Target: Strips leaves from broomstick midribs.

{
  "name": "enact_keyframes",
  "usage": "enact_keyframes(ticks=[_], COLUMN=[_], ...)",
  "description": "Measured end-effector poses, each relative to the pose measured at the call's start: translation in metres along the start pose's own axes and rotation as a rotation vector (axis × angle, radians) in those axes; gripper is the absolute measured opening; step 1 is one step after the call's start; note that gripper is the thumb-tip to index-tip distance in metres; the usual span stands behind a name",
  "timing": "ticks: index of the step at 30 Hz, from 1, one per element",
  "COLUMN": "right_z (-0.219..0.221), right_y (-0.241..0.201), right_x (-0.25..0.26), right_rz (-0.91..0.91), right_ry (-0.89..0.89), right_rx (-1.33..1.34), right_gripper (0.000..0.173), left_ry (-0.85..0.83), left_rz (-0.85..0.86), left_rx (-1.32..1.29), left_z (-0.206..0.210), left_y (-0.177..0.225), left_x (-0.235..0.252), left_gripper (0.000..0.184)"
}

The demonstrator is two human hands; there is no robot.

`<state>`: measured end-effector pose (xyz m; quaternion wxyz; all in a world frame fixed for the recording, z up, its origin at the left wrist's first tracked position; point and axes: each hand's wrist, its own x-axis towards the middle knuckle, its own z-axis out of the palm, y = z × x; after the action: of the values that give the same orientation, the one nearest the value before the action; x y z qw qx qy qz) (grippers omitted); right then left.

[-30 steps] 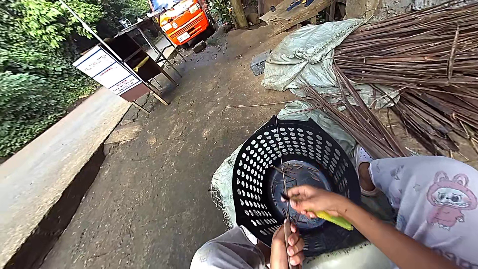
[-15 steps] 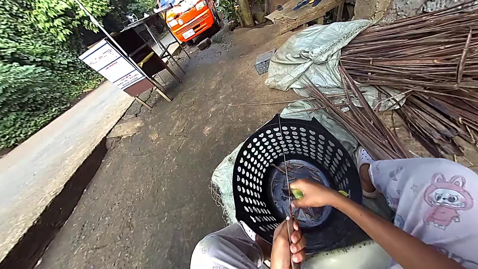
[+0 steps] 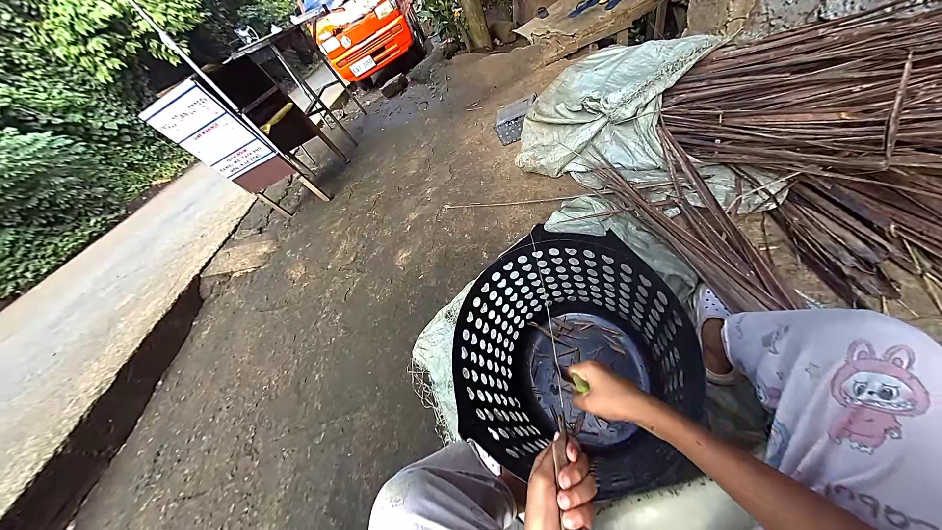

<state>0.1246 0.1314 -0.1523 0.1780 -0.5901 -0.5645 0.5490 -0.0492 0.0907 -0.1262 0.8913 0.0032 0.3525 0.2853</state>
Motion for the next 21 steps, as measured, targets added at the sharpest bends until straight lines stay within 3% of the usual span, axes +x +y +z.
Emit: enact_keyframes(ticks=[3, 5, 7, 9, 10, 13, 15, 19, 21], right_z=[-0.015, -0.015, -0.01, -0.004, -0.003, -0.012, -0.025, -0.019, -0.019], right_y=[0.006, 0.001, -0.008, -0.011, -0.01, 0.004, 0.007, -0.015, -0.015], right_x=[0.006, -0.005, -0.014, -0.013, -0.011, 0.004, 0.009, -0.015, -0.011], right_rz=[0.075, -0.032, -0.149, -0.164, -0.143, 0.008, 0.072, -0.118, -0.107], right_ry=[0.135, 0.043, -0.165, -0.271, -0.24, 0.073, 0.092, -0.301, -0.417], right_rx=[0.134, 0.15, 0.05, -0.069, -0.065, 0.133, 0.181, -0.018, -0.127], right_gripper=[0.013, 0.008, 0.01, 0.013, 0.014, 0.014, 0.011, 0.015, 0.017], left_ry=[-0.008, -0.006, -0.017, -0.019, -0.011, -0.035, -0.028, 0.028, 0.055], left_rz=[-0.016, -0.014, -0.016, -0.022, -0.024, -0.034, -0.024, 0.026, 0.036], left_rx=[-0.039, -0.05, -0.058, -0.059, -0.052, -0.02, -0.014, 0.088, 0.176], left_z=[-0.001, -0.004, -0.004, -0.002, -0.002, -0.002, -0.004, -0.002, 0.001], left_y=[0.0, 0.002, 0.003, 0.001, 0.0, -0.002, 0.0, 0.001, -0.002], left_x=[-0.003, -0.003, 0.0, 0.001, 0.001, -0.002, -0.003, 0.002, 0.006], left_gripper=[0.05, 0.051, 0.051, 0.05, 0.05, 0.049, 0.049, 0.05, 0.047])
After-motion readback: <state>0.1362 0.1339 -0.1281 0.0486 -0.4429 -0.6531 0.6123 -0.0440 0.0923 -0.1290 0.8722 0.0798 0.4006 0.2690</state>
